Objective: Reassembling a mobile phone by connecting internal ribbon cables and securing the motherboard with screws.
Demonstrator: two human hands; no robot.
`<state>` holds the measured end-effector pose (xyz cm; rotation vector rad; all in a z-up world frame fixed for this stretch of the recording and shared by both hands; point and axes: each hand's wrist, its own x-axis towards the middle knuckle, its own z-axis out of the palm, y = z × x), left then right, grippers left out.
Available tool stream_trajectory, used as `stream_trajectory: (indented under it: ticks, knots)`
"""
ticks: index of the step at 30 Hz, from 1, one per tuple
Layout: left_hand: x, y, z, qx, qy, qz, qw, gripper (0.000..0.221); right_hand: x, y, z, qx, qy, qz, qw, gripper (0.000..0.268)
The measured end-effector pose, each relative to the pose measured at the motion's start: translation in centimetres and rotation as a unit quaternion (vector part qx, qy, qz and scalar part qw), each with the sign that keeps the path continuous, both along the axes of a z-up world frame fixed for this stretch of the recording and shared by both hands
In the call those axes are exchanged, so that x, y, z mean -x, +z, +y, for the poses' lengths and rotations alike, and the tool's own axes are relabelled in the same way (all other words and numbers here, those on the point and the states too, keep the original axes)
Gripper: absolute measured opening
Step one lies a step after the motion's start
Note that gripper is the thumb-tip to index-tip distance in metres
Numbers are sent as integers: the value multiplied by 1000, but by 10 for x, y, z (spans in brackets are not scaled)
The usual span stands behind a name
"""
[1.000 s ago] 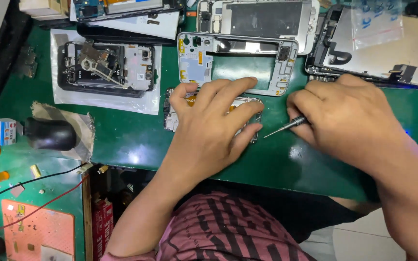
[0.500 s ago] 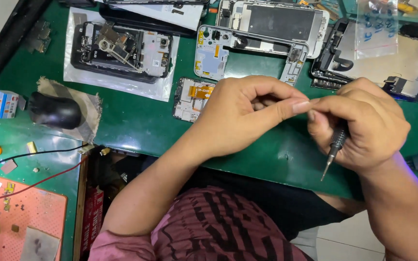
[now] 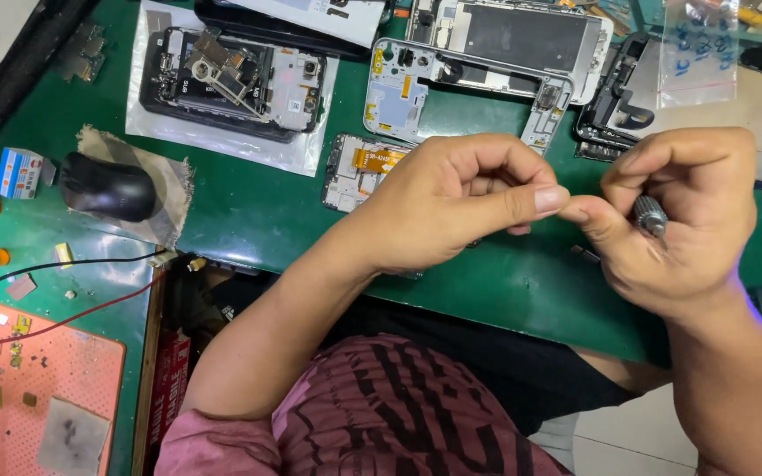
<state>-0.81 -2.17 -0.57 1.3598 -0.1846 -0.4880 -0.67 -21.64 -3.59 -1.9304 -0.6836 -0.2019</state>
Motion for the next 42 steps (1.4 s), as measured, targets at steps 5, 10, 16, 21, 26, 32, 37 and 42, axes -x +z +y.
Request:
stream_trajectory:
  ticks: [5,10,16,21,26,32,37,42]
  knots:
    - [-1,-3,4,-17,20,61,998,18,2,12,6,20,3,80,997,33]
    - [0,-21,11,190,131,50,972,10,3,0,-8,83,-73,-56,992,32]
    - [5,-32,8,229,136,53,962,10,-11,8,-15,78,32,-183,980,14]
    - [6,-35,5,224,157,47,961,12,-11,9,-15,101,20,-212,972,8]
    - [5,-36,5,215,163,60,961,13,-10,11,-16,113,4,-223,968,6]
    - [5,-38,5,212,155,57,963,12,-11,11,-16,105,7,-230,968,6]
    - [5,-37,4,201,163,70,963,15,-10,11,-18,114,-1,-239,964,9]
    - [4,-36,3,198,162,61,965,14,-8,13,-18,125,-11,-237,963,7]
